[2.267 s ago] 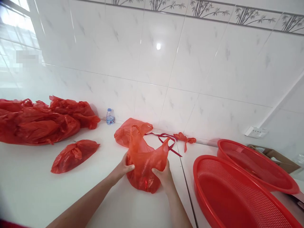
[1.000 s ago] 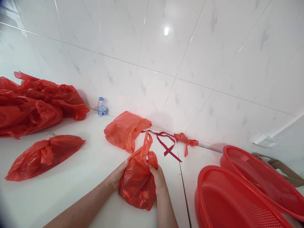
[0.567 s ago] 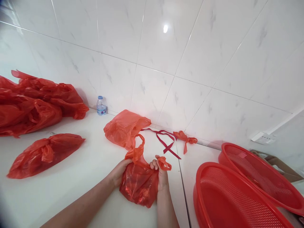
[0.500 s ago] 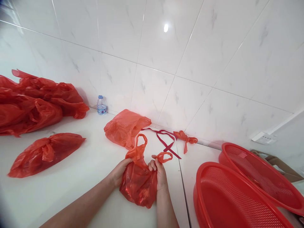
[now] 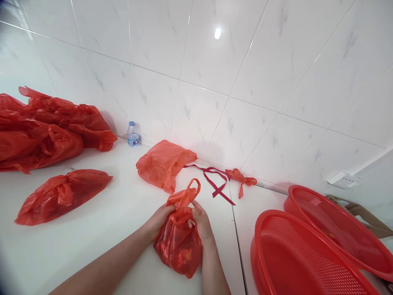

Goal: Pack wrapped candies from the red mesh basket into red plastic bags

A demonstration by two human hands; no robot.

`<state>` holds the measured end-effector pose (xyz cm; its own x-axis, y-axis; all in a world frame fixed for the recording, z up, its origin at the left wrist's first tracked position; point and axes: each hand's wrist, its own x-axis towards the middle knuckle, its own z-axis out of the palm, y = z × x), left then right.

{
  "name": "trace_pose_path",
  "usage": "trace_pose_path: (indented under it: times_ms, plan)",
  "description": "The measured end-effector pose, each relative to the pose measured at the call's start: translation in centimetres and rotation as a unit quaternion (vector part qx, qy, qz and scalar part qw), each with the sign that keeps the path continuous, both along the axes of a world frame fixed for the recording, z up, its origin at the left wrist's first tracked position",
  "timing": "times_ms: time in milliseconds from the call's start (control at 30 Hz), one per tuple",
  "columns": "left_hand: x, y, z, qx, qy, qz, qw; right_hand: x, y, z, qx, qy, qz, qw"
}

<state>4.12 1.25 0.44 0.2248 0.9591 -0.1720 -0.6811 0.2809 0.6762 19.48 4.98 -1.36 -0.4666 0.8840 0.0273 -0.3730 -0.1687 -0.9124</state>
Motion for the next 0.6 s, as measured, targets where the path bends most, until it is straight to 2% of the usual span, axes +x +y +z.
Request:
trace_pose_path:
  times_ms: [67, 133, 233, 367, 500, 600]
  plan:
    - [0.2, -0.3, 0.3, 0.049, 0.027, -0.026, 0.998, -0.2, -0.4, -0.2, 0.013, -0.009, 0.014, 1.0]
    - [0.5, -0.5, 0.3, 0.087, 0.053, -0.035, 0.994, -0.4, -0.8, -0.4, -0.006, -0.025, 0.007, 1.0]
    - [0.9, -0.3, -0.5, 0.097, 0.085, -0.022, 0.991, -0.7, -1.1, -0.6, -0.043, -0.067, -0.015, 0.997]
    - [1.0, -0.2, -1.2, 0.125, 0.113, -0.014, 0.986, -0.8, -0.4, -0.3, -0.032, -0.085, -0.059, 0.994]
    - [0.7, -0.6, -1.2, 0.201, 0.247, 0.045, 0.947, -1.1, 0.0, 0.1, -0.019, -0.131, -0.129, 0.983]
    - [0.4, -0.5, -1.5, 0.224, 0.329, 0.087, 0.913, -1.4, -0.3, 0.0, 0.003, -0.16, -0.143, 0.977]
